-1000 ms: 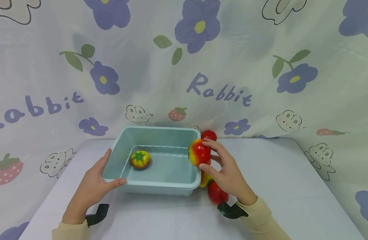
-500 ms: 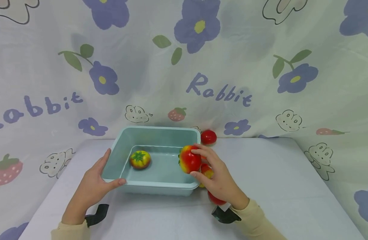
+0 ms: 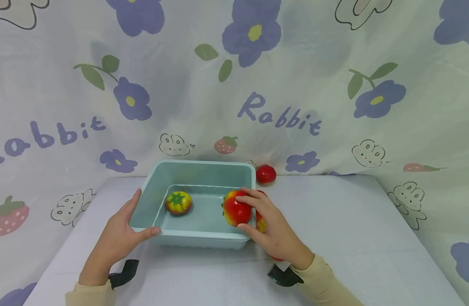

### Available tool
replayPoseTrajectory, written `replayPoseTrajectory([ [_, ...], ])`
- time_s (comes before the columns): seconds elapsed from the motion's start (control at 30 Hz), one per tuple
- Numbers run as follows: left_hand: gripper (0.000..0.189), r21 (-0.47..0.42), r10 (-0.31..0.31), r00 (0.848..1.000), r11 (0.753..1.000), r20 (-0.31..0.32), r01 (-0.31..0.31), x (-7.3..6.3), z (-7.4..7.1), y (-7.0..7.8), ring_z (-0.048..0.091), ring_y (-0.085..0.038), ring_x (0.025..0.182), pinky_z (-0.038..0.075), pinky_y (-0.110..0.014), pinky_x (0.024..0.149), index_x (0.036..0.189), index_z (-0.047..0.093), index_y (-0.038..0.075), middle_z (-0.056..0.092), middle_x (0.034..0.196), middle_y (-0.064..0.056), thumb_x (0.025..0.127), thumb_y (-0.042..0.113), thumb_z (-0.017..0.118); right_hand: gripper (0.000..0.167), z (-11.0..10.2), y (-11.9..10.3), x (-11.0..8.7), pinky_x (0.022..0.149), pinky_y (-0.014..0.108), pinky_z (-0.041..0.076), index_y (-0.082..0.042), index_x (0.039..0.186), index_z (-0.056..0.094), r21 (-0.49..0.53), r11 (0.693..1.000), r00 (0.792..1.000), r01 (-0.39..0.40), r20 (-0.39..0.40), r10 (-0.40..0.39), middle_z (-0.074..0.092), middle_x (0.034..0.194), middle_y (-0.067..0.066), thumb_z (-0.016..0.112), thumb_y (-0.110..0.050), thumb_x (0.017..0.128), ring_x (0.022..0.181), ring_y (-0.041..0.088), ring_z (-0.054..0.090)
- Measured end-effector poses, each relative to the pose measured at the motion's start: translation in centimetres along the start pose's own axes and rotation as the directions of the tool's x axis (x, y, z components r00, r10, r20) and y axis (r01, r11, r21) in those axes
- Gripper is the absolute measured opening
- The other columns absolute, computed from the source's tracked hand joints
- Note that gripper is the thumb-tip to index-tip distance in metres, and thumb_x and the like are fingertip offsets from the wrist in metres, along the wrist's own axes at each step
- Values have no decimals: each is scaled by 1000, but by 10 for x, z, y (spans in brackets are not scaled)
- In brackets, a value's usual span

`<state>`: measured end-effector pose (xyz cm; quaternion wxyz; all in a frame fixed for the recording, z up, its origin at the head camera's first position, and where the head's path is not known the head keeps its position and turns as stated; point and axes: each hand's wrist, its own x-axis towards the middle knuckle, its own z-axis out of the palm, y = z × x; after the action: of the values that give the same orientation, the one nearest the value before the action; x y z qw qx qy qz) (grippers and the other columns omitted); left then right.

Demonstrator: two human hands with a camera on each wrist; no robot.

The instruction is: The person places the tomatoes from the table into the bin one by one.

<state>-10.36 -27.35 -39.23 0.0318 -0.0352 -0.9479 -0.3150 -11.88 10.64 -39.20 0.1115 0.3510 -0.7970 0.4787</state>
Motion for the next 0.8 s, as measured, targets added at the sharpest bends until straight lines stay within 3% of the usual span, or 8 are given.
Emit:
replayPoseTrajectory([
  [0.17,120,5,3,1000,1000,1,-3,1,0,0,30,-58,138,33,-77,100,162,4,8,22,159,-34,79,44,84,54,2,-1,0,97,40,55,-19,142,53,-30,999,1000,16,-6,-16,45,151,4,74,-19,93,135,23,46],
  [0.4,120,-6,-11,1000,1000,7,11,0,0,1,29,-57,139,33,-77,101,162,3,9,21,160,-32,80,45,83,52,3,0,-1,106,47,48,-16,142,54,-58,998,999,32,-14,-33,49,149,1,72,-16,93,137,21,46],
  [0.6,121,2,-18,1000,1000,9,18,1,0,0,30,-57,137,33,-76,101,162,2,10,21,159,-33,80,46,83,50,0,3,1,110,45,44,-13,140,55,-64,997,999,38,-25,-40,48,148,0,72,-15,92,137,20,46],
  [0.8,121,4,-17,1000,1000,11,17,2,0,0,30,-58,138,33,-76,101,162,2,10,21,159,-33,80,45,83,53,-8,6,0,103,46,50,-13,140,54,-70,997,997,29,-69,-34,51,147,4,74,-12,91,135,22,48],
])
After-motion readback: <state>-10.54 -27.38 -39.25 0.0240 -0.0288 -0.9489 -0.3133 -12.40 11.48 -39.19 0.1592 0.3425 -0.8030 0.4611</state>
